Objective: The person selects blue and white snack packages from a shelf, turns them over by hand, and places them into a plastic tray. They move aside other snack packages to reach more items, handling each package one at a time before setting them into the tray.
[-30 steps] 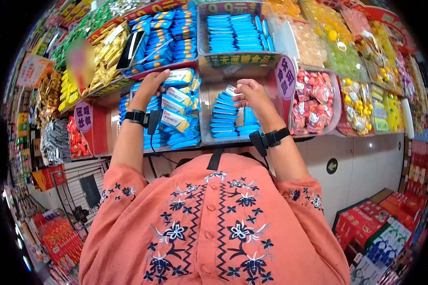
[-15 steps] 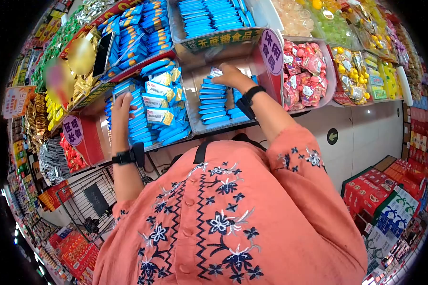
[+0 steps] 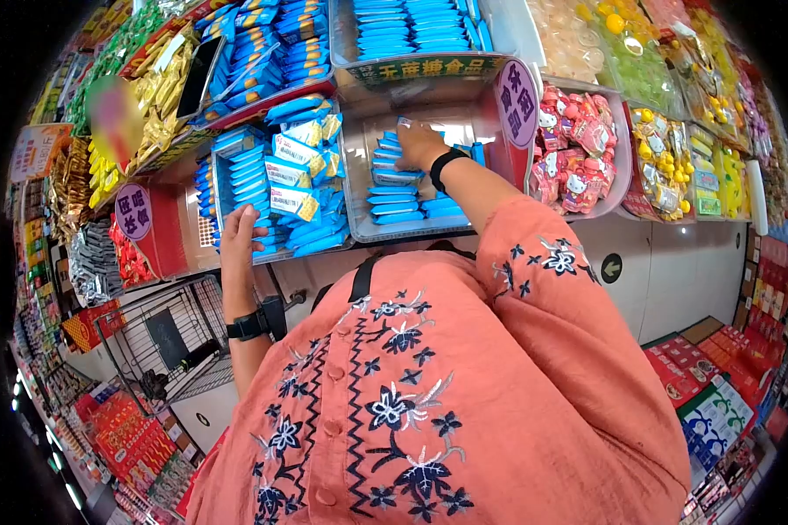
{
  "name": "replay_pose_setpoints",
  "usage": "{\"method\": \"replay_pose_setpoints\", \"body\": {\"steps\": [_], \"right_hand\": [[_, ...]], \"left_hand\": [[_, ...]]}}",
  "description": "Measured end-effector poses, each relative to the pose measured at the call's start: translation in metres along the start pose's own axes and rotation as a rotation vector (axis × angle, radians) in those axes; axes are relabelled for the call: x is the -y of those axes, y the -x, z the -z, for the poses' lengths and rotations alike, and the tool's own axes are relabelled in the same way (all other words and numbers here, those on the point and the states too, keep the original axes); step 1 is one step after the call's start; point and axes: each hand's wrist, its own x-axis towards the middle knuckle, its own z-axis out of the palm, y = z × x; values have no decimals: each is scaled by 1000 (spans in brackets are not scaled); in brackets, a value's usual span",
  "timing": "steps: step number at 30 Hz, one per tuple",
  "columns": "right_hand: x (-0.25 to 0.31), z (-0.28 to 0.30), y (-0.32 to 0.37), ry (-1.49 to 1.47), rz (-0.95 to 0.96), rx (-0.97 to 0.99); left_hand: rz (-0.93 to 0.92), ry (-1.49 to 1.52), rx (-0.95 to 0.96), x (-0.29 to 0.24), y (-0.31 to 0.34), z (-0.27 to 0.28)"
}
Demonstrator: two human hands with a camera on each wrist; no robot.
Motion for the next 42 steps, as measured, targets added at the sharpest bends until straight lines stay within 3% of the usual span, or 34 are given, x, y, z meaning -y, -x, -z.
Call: {"method": "replay_pose_setpoints", "body": {"steps": [8,15,20,22,25,28,32,40,42], "right_hand": [[13,-17,8,188,59,-23],[2,4,9,49,57,-9],[-32,53,8,-347,82,-43],[-20,98,36,-708,26,107],[4,139,71,-1005,131,207],[23,147,76,-1188,308,289],[54,147,75,-1435,256,489],[83,129,53,-1451,241,619],[93,133,56,-1337,313,479]], "left_hand": [[8,-42,27,-3,7,-10],[4,-40,44,-9,12,-14],[-40,-35,23,-19,9,-14],[-73,-11,29,-30,10,-15],[-123,61,88,-48,5,-21],[-151,200,186,-77,3,-32],[-165,284,327,-104,-5,-47],[-124,339,411,-110,-21,-45],[-100,357,414,-110,-20,-41]]}}
